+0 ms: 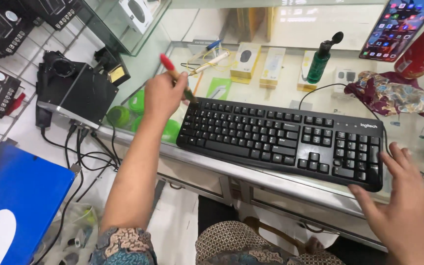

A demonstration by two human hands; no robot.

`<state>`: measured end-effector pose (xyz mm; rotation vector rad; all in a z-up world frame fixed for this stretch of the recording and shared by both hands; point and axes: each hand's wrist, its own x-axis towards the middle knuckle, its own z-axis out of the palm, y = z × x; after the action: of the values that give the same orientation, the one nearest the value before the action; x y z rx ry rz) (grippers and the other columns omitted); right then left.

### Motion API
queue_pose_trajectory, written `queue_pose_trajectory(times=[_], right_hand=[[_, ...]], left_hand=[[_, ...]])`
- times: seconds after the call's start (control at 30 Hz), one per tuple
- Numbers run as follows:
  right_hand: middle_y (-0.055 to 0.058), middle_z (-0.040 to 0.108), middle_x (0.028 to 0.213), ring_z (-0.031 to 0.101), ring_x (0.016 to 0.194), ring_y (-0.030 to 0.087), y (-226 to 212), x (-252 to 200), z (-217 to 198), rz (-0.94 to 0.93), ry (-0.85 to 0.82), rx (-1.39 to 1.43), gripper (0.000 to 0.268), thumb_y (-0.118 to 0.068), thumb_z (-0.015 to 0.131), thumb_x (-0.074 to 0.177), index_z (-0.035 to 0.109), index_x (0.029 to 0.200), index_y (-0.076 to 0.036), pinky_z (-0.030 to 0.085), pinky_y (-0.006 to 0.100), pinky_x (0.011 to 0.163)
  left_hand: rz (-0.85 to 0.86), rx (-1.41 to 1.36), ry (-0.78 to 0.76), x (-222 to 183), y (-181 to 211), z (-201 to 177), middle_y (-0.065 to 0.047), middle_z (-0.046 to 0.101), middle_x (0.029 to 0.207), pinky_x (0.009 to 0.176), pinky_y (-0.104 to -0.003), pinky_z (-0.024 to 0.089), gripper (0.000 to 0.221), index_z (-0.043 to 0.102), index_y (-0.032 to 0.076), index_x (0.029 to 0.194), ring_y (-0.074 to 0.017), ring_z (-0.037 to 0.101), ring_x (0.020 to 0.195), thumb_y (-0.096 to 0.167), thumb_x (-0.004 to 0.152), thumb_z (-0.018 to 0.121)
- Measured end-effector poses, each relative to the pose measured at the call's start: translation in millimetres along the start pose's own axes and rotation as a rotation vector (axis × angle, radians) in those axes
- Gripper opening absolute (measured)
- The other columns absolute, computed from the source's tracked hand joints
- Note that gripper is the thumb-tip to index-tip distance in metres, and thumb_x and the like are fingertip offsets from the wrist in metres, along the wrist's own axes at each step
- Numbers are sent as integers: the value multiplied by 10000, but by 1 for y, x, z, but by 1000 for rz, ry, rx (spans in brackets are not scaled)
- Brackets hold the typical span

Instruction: Cleaning a computer keyboard using a paintbrush and a small tool

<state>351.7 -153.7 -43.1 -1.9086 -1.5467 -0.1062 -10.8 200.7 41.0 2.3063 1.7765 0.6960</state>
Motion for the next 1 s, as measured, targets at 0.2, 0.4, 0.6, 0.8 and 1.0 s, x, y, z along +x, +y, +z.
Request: queue_pose_trajectory(times=[0.2, 0.4, 0.6, 0.8, 1.0], right_hand=[[159, 219, 1765, 201, 1619, 352, -16, 22, -9, 200, -318, -135, 1342, -550, 834, 552, 252, 1631, -6, 459, 691, 1040], [101, 247, 1761, 163, 1643, 236, -14, 26, -7, 325, -411, -199, 1340, -678, 759, 604, 236, 1653, -29, 504, 598, 1032], [145, 385, 1697, 622, 1281, 406, -17, 27, -7, 394, -392, -268, 1370, -742, 710, 612, 225, 1702, -68, 613, 558, 851], [171, 418, 1673, 655, 1206, 485, -15, 26, -6, 372, -396, -284, 1331, -716, 690, 649, 199, 1688, -45, 609, 620, 829], [101, 468, 1655, 643, 1280, 351, -12, 22, -3, 378, -361, -298, 1332, -738, 685, 645, 215, 1698, -71, 648, 542, 742]], left_hand=[[114, 110, -67, 19, 45, 65, -241, 733, 798, 748, -590, 485, 556, 759, 38, 852, -468, 684, 793, 505, 1030, 514], [-309, -483, -384, 5, 112, 45, -88, 759, 763, 547, -215, 661, 346, 743, 24, 985, -146, 731, 577, 320, 1076, 587], [8, 389, -273, 22, 65, 29, -260, 726, 817, 701, -569, 554, 820, 760, 27, 908, -471, 712, 799, 591, 1119, 204], [-194, -586, -392, -17, 139, 43, -143, 728, 637, 496, -253, 625, 414, 744, 1, 900, -180, 712, 501, 347, 1039, 564], [-1, 350, -56, 27, 20, 26, -248, 715, 787, 700, -605, 515, 427, 737, 28, 930, -519, 666, 753, 385, 1090, 566]])
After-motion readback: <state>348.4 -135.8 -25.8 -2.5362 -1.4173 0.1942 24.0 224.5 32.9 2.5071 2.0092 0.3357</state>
